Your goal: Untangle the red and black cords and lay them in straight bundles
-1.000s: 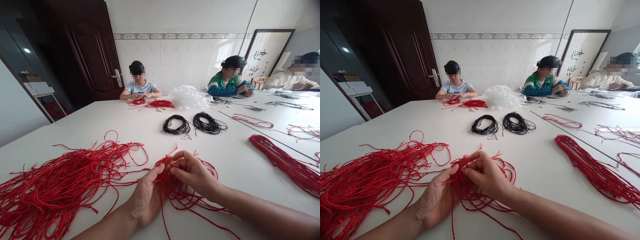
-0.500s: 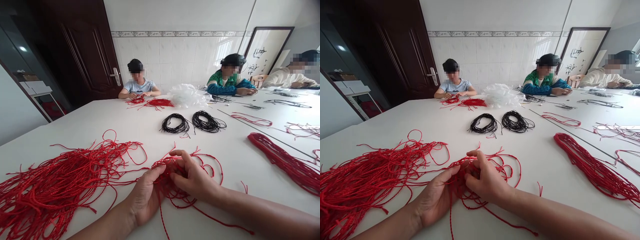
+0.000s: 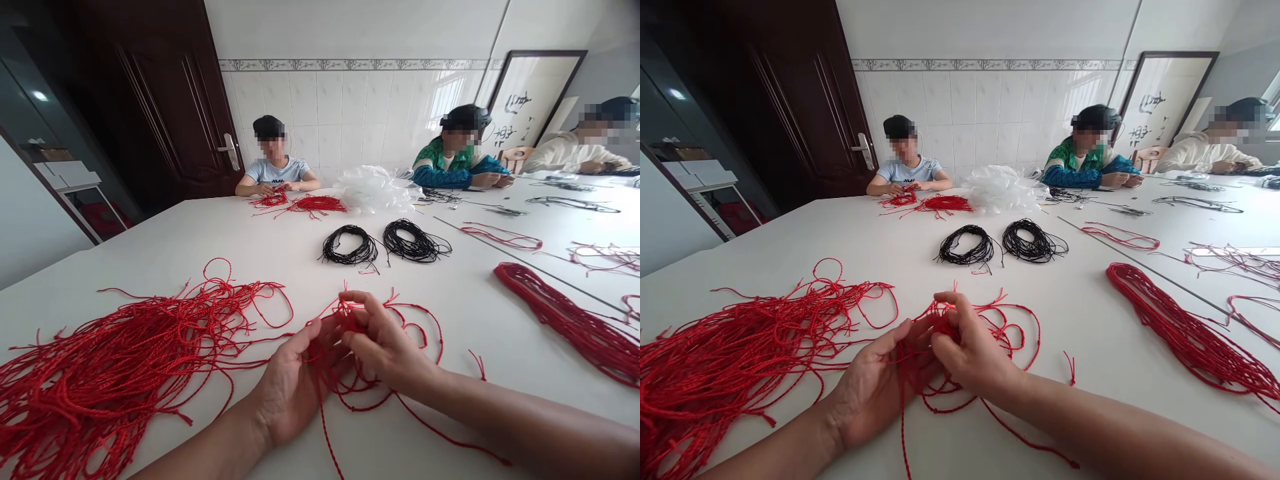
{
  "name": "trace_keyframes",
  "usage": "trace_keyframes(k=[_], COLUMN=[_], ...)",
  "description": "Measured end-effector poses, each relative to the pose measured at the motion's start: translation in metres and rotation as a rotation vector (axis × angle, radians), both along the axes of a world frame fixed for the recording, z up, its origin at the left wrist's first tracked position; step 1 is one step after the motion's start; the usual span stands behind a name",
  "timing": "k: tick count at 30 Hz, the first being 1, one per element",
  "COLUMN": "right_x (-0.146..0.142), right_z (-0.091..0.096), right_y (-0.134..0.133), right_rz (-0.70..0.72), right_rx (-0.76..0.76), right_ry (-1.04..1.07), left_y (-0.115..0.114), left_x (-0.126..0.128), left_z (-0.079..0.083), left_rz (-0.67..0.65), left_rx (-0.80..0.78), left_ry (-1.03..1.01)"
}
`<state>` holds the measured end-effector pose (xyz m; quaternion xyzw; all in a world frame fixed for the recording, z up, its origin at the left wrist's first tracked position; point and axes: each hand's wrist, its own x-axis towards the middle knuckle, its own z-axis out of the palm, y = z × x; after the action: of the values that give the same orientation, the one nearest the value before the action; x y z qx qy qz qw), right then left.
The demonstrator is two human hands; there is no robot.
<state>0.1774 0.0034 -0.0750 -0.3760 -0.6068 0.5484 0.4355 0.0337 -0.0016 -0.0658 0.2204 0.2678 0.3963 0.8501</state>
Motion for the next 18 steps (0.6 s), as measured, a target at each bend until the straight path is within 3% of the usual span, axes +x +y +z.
trace_keyframes(k=[3,9,12,18], right_x=[-0.001,-0.007,-0.008,-0.009], right_z=[0.003,0.001,0.001,-0.002], right_y=[-0.002,-0.006,-0.008,-0.014], right_rz=[-0.008,-0.1,-0.13,-0.088], right_rx=[-0.001,0.161,0.17,0.342], right_ry=[-0.011,-0.352,-0.346,-0.6], left_y=[0.0,-0.001,-0.003,-0.007], left_x=[-0.001,0.002,0.003,0.007], left_z=[0.0,0.001,0.002,-0.005], left_rz=[0.003,-0.03,-0.025,-0.064], left_rx=[-0.013,0.008,0.042,0.294], left_ry=[-0.039,-0.017,-0.03,0.092])
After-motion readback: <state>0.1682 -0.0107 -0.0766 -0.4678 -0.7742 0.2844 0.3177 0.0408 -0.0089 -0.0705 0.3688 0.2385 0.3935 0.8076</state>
